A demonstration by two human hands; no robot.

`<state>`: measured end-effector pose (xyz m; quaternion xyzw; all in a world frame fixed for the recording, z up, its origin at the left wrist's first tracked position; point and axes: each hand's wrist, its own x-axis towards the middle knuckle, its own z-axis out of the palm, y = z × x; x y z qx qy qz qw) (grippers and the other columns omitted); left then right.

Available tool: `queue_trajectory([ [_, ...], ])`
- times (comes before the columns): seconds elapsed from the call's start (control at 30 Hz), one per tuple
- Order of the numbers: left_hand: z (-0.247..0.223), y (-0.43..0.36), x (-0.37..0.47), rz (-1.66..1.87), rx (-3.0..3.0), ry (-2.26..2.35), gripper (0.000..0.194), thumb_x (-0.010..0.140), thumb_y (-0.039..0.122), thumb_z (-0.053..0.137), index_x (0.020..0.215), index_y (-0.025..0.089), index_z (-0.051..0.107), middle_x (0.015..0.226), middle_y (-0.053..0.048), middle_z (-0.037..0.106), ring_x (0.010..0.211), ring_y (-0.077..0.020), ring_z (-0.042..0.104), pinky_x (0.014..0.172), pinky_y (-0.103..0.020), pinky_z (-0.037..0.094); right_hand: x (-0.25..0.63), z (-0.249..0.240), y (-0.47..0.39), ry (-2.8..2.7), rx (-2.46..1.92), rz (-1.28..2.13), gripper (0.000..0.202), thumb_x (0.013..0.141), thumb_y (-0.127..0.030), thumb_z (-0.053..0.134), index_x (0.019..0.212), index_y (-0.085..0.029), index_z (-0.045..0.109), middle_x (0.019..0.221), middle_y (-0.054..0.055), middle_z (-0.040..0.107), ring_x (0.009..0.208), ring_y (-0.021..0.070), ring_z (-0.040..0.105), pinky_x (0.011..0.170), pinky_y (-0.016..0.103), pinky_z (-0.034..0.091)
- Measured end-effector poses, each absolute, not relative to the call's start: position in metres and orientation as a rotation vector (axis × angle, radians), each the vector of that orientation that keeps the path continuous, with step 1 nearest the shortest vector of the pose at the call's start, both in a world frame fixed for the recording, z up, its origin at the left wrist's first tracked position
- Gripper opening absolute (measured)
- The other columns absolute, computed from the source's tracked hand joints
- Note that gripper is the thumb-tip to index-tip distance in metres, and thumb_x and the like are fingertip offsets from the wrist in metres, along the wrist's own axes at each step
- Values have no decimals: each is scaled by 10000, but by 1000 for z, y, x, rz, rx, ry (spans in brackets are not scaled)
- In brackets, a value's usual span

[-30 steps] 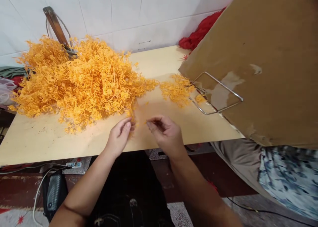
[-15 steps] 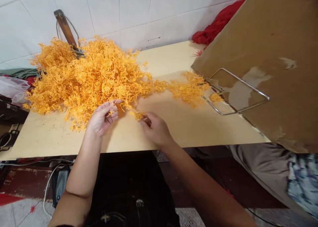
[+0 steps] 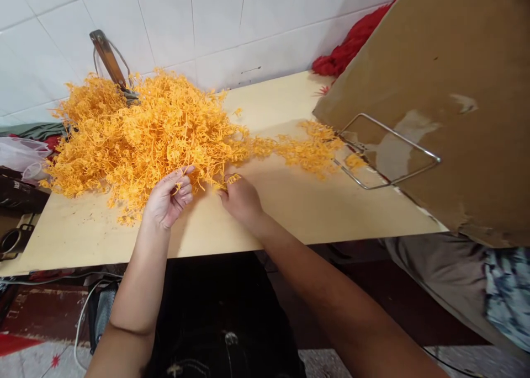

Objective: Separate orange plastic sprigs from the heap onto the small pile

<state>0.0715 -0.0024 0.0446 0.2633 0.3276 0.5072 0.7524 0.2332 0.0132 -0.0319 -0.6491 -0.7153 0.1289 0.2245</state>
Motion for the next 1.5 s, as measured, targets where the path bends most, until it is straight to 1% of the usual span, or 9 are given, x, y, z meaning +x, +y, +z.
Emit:
queue_trajectory([
  [0.3, -1, -33, 111, 969, 778, 1001, 298, 622, 363, 710, 691, 126, 542, 587, 31, 514, 495, -31, 463, 463, -140, 359, 267, -10, -44, -1640, -1160, 1275, 170, 810, -330, 437, 793, -168, 488, 660, -14, 465, 601, 104, 459, 558, 233, 399],
  [0.43, 4, -26, 134, 935, 630, 932, 200, 685, 272, 670, 778, 117, 586, 681, -15, 612, 617, -88, 589, 629, -213, 481, 250, 4, -71, -1776, -1080, 1214, 153, 840, -259, 375, 713, -181, 412, 666, -13, 435, 604, 97, 414, 568, 232, 373],
  [0.57, 19, -15, 132, 1021, 396, 907, 25, 748, 149, 568, 740, 127, 558, 631, 7, 599, 592, -108, 619, 580, -224, 502, 249, -3, -77, -1832, -1153, 1225, 171, 843, -239, 340, 680, -192, 361, 616, -33, 405, 560, 91, 389, 534, 224, 337],
  [0.9, 24, -10, 130, 1033, 311, 784, 254, 877, 150, 345, 742, 123, 558, 816, -67, 673, 778, -129, 647, 662, -245, 511, 336, 0, -26, -1883, -1881, 563, 108, 731, -203, 434, 624, -201, 421, 581, 9, 461, 551, 145, 419, 541, 281, 283],
  [1.0, 24, -11, 133, 1019, 353, 768, 231, 870, 169, 376, 759, 121, 573, 876, -77, 679, 859, -138, 637, 715, -249, 502, 368, -2, 9, -1650, -2083, 242, 36, 728, -167, 455, 711, -195, 470, 737, 86, 533, 703, 209, 483, 622, 328, 322],
  [1.13, 18, -14, 140, 1012, 406, 784, 227, 867, 182, 392, 855, 108, 606, 987, -101, 666, 1009, -158, 594, 836, -266, 462, 377, 1, 27, -1406, -1953, 58, 297, 691, -119, 513, 986, -149, 506, 1143, 213, 449, 1091, 330, 399, 827, 418, 337],
  [1.23, 15, -14, 145, 1049, 419, 792, 232, 869, 192, 394, 909, 109, 608, 1067, -100, 644, 1085, -154, 555, 904, -257, 414, 336, 5, -1, -1582, -1637, 132, 205, 748, -206, 497, 945, -187, 546, 1093, 162, 510, 1077, 300, 433, 902, 449, 327],
  [1.37, 14, -14, 153, 1069, 387, 829, 222, 859, 178, 402, 912, 96, 601, 1025, -98, 655, 1043, -143, 576, 925, -249, 393, 264, 1, -49, -1657, -1366, 862, 272, 717, -366, 577, 924, -192, 548, 829, 58, 619, 677, 168, 572, 625, 299, 457],
  [1.5, 15, -15, 152, 1072, 374, 893, 156, 827, 167, 445, 823, 107, 588, 756, -54, 663, 796, -130, 633, 791, -244, 457, 235, -6, -58, -1622, -1413, 747, 155, 799, -298, 456, 830, -178, 549, 752, 51, 627, 649, 156, 569, 604, 263, 430],
])
